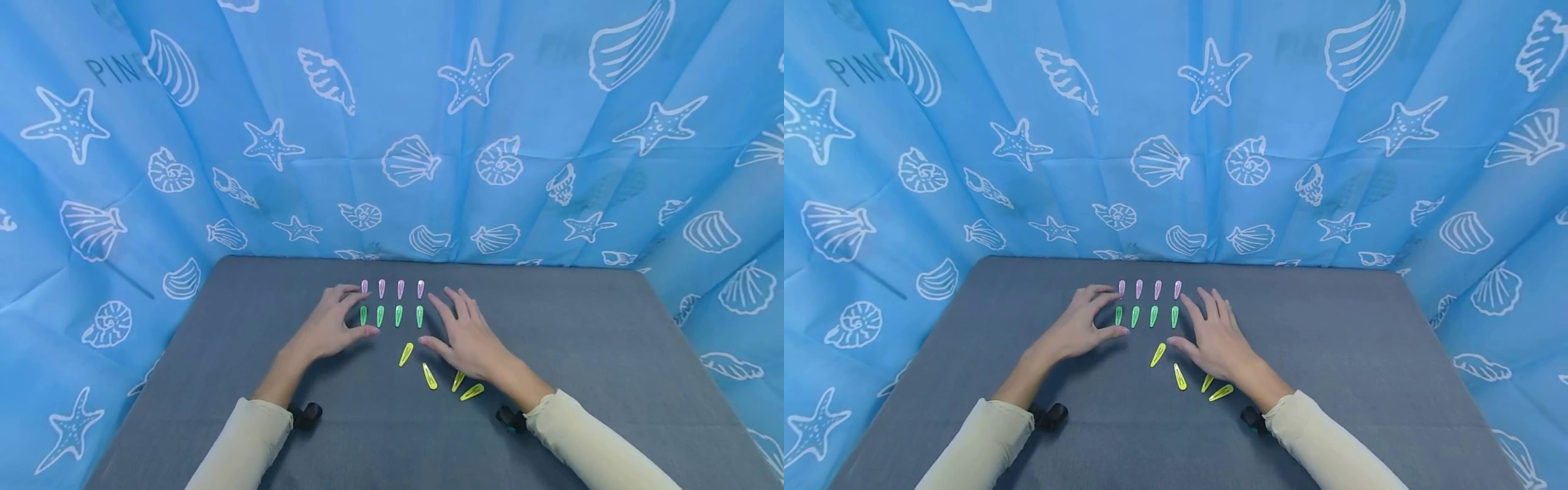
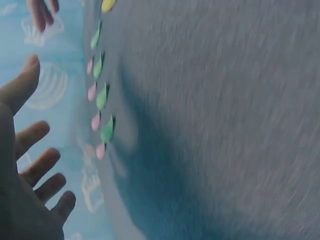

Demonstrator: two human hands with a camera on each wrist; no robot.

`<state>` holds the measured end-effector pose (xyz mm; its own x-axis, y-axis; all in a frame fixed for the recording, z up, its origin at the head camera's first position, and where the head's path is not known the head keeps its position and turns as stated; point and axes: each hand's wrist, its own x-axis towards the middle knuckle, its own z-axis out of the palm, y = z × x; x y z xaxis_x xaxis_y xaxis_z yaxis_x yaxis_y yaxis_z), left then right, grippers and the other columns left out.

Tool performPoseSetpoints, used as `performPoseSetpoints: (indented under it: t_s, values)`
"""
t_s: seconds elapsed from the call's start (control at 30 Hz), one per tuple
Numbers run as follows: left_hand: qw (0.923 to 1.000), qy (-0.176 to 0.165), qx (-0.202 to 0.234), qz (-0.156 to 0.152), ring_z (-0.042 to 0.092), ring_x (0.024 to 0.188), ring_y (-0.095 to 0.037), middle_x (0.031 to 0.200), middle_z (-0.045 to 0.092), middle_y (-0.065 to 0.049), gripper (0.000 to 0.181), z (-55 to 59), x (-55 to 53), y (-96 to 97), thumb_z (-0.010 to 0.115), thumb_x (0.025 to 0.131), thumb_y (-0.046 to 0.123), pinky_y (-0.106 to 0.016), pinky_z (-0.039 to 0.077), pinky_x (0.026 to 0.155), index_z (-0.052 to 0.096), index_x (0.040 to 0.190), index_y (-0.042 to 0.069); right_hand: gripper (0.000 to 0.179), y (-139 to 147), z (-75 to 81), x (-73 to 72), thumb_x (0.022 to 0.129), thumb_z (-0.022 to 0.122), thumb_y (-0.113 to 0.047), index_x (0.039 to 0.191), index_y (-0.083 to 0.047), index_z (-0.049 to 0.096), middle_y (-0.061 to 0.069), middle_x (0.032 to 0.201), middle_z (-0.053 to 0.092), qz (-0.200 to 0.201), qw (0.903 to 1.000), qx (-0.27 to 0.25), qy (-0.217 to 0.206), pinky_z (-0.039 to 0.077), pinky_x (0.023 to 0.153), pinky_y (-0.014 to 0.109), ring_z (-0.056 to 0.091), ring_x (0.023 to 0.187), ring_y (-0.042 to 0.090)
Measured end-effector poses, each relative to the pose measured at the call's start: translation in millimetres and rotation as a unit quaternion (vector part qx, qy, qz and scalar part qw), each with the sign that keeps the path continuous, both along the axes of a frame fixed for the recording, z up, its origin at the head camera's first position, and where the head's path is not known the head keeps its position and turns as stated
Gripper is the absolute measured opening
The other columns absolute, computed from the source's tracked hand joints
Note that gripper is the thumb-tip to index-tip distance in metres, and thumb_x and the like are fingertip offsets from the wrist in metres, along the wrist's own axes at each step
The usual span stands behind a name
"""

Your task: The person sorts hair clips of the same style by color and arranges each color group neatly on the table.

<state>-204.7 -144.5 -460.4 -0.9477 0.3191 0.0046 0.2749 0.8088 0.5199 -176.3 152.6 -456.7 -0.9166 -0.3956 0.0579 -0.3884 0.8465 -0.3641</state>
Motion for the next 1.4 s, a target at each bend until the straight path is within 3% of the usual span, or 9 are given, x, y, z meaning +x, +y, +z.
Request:
performPoseSetpoints:
  t_s: [0.23,0.4,0.57,0.77,1.07,1.4]
  values:
    - [0.9992,0.009,-0.018,-0.034,0.033,0.144,-0.028,0.161,0.036,0.001,0.096,-0.5,21.2,19.5,0.091,0.07,0.053,-0.059,0.039,0.113,0.045,0.153,0.037,0.089,2,-8.2,15.8,0.093,0.058,-0.068,0.162,-0.02,0.028,0.019,0.17,0.019,0.029,0.9993,0.023,-0.005,0.017,0.121,0.068,0.014,0.157,0.047]
    - [0.9981,0.011,-0.029,-0.054,0.037,0.136,-0.025,0.157,0.04,0.004,0.097,-5.3,33.8,32.1,0.091,0.069,0.054,-0.053,0.042,0.11,0.046,0.153,0.037,0.094,2,-12.1,26.3,0.09,0.063,-0.068,0.163,-0.023,0.025,0.016,0.171,0.017,0.03,0.9987,0.024,-0.035,0.017,0.121,0.069,0.013,0.157,0.045]
    - [0.9975,-0.009,-0.016,-0.069,0.041,0.127,-0.025,0.15,0.045,0.001,0.095,-11.7,40.9,41.5,0.091,0.07,0.052,-0.05,0.045,0.104,0.047,0.152,0.034,0.096,3,-14.9,34.0,0.087,0.069,-0.065,0.163,-0.026,0.025,0.015,0.17,0.018,0.036,0.9966,0.003,-0.074,0.022,0.119,0.069,0.013,0.158,0.043]
    - [0.9963,-0.047,-0.009,-0.071,0.048,0.112,-0.019,0.13,0.052,0.002,0.086,-19.5,37.3,45.4,0.09,0.072,0.05,-0.043,0.046,0.093,0.052,0.149,0.035,0.085,7,-18.2,36.6,0.089,0.071,-0.058,0.16,-0.028,0.034,0.015,0.166,0.029,0.052,0.9917,-0.032,-0.113,0.032,0.113,0.07,0.022,0.155,0.044]
    - [0.992,-0.071,-0.003,-0.105,0.05,0.095,-0.012,0.104,0.059,0.008,0.068,-26.1,23.2,51.4,0.088,0.077,0.044,-0.034,0.043,0.085,0.062,0.14,0.033,0.053,16,-15.1,34.3,0.098,0.067,-0.039,0.148,-0.032,0.053,0.018,0.16,0.04,0.092,0.9869,-0.055,-0.12,0.031,0.111,0.072,0.028,0.151,0.05]
    - [0.9883,-0.082,-0.032,-0.125,0.048,0.09,-0.01,0.099,0.058,0.01,0.055,-22.8,13.5,57.1,0.083,0.083,0.043,-0.028,0.042,0.078,0.065,0.135,0.04,0.044,15,-14.5,35.5,0.097,0.069,-0.036,0.14,-0.032,0.061,0.021,0.159,0.039,0.1,0.989,-0.039,-0.102,0.032,0.11,0.073,0.03,0.149,0.051]
